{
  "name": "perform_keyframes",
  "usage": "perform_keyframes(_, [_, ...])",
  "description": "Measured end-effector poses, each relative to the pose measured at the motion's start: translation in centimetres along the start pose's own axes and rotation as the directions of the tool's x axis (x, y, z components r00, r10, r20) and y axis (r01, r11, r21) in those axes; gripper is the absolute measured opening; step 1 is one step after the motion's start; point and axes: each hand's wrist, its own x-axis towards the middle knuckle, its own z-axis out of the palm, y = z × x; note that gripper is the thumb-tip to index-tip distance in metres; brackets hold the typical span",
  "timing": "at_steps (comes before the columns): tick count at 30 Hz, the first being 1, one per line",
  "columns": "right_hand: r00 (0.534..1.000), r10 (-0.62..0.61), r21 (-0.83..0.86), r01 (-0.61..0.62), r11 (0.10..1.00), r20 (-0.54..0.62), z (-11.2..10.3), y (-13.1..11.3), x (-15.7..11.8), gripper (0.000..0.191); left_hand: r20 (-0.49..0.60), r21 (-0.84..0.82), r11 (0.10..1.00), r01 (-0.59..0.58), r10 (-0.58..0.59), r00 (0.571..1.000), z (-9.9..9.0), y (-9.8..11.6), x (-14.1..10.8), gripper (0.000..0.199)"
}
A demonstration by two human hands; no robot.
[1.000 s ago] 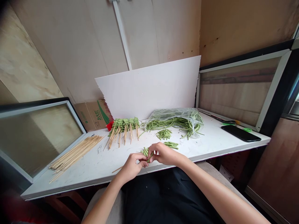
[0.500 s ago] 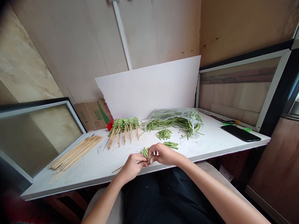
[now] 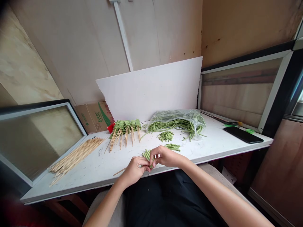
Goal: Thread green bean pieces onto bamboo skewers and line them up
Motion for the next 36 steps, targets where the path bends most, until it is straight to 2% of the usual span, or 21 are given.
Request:
perform_keyframes(10, [0.999, 0.013, 0.07, -0.015, 0.997, 0.029, -0.1, 0.2, -0.1, 0.031, 0.04, 0.014, 1.0, 0.007, -0.008, 0.999, -0.1, 0.3, 0.0, 0.032])
perform_keyframes(15, [1.0, 0.014, 0.085, -0.015, 0.996, 0.017, 0.0, 0.3, -0.1, 0.03, 0.045, 0.046, 0.999, 0.003, -0.005, 0.999, -0.2, 0.8, 0.0, 0.037])
perform_keyframes(21, [1.0, 0.004, 0.074, -0.005, 0.997, 0.016, 0.0, 0.5, -0.2, 0.027, 0.035, 0.051, 0.998, 0.022, -0.023, 0.999, -0.1, 1.0, 0.1, 0.032])
perform_keyframes(27, [1.0, 0.015, 0.111, -0.018, 0.994, 0.027, 0.0, 0.5, -0.1, 0.033, 0.057, -0.055, 0.996, 0.075, -0.072, 0.996, 0.0, 1.3, 0.1, 0.028])
perform_keyframes(31, [1.0, 0.004, 0.121, -0.008, 0.993, 0.031, 0.1, 0.1, -0.2, 0.036, 0.089, -0.138, 0.978, 0.157, -0.145, 0.985, -0.1, 1.9, -0.2, 0.029])
perform_keyframes(34, [1.0, -0.013, 0.116, 0.015, 0.993, -0.012, -0.1, 0.0, -0.1, 0.038, 0.088, -0.175, 0.967, 0.188, -0.175, 0.981, -0.3, 2.3, -0.2, 0.028])
perform_keyframes(36, [0.997, -0.032, 0.079, 0.038, 0.996, -0.076, -0.5, 0.2, -0.1, 0.038, 0.05, -0.192, 0.964, 0.185, -0.179, 0.983, -0.4, 2.3, -0.1, 0.029])
